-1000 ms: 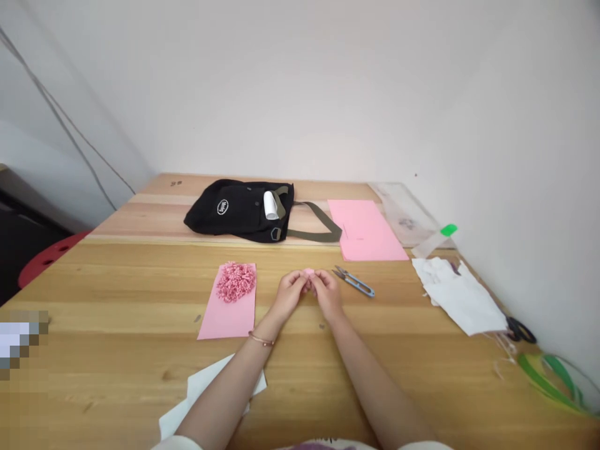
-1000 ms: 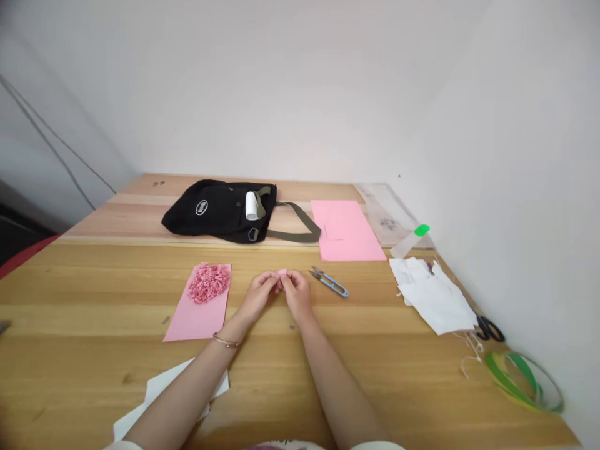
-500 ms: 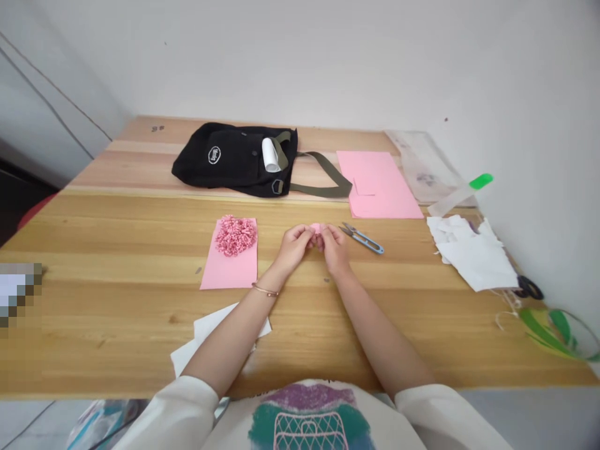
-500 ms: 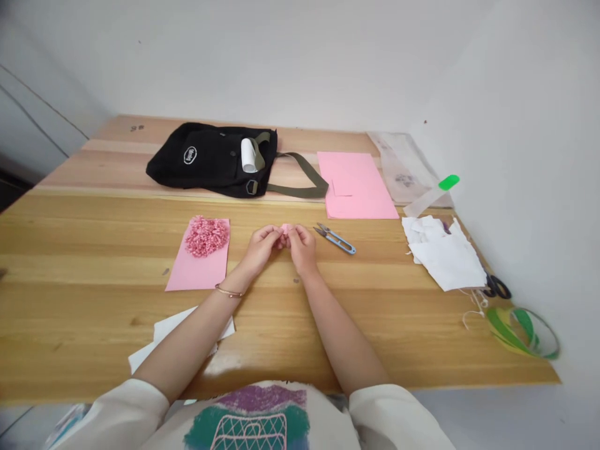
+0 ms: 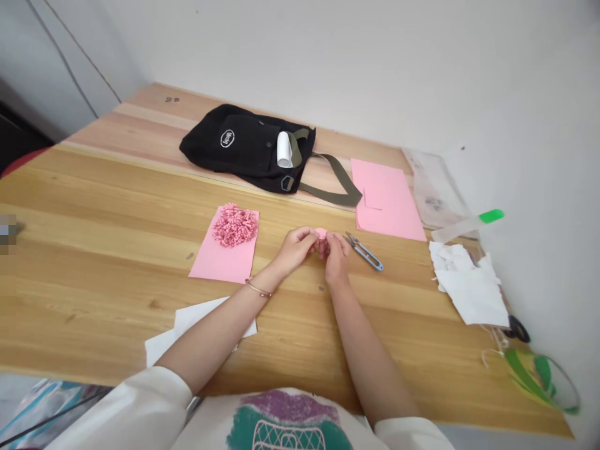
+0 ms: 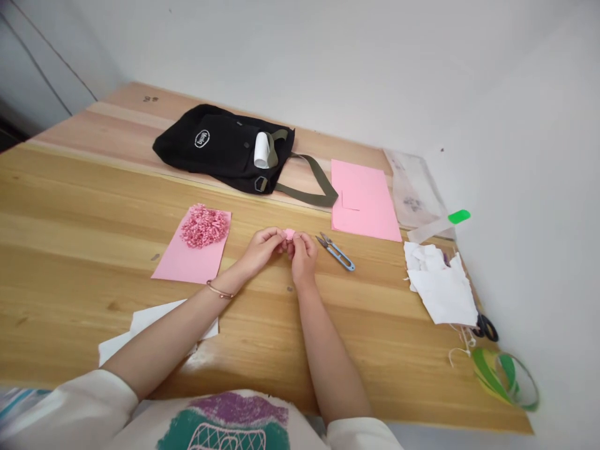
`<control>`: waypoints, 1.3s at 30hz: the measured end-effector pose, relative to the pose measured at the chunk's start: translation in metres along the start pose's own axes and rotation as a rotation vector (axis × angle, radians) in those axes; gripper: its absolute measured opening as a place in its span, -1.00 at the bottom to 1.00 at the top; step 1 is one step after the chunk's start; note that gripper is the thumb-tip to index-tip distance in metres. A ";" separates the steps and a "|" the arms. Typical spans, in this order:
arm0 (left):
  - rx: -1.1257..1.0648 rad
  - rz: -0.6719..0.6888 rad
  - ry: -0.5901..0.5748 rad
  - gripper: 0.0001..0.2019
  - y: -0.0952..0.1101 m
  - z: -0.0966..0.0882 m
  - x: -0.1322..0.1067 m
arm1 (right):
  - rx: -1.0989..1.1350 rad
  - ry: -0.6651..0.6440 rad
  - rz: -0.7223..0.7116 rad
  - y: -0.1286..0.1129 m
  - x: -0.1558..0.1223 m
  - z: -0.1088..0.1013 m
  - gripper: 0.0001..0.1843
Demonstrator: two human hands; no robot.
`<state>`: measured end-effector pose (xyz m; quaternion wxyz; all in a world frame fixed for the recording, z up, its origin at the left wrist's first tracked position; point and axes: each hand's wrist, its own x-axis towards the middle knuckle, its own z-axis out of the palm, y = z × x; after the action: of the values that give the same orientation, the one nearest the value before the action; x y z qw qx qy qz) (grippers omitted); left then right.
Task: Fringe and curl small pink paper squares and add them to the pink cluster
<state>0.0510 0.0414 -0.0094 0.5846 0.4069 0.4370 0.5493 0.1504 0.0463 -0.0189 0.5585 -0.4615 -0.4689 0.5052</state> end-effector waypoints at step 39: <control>0.153 -0.003 0.019 -0.73 0.002 -0.003 -0.002 | 0.044 -0.013 0.034 -0.008 0.000 0.007 -0.71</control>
<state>0.0478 0.0396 -0.0079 0.5486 0.4445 0.4837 0.5172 0.1448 0.0465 -0.0099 0.5568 -0.4539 -0.4532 0.5278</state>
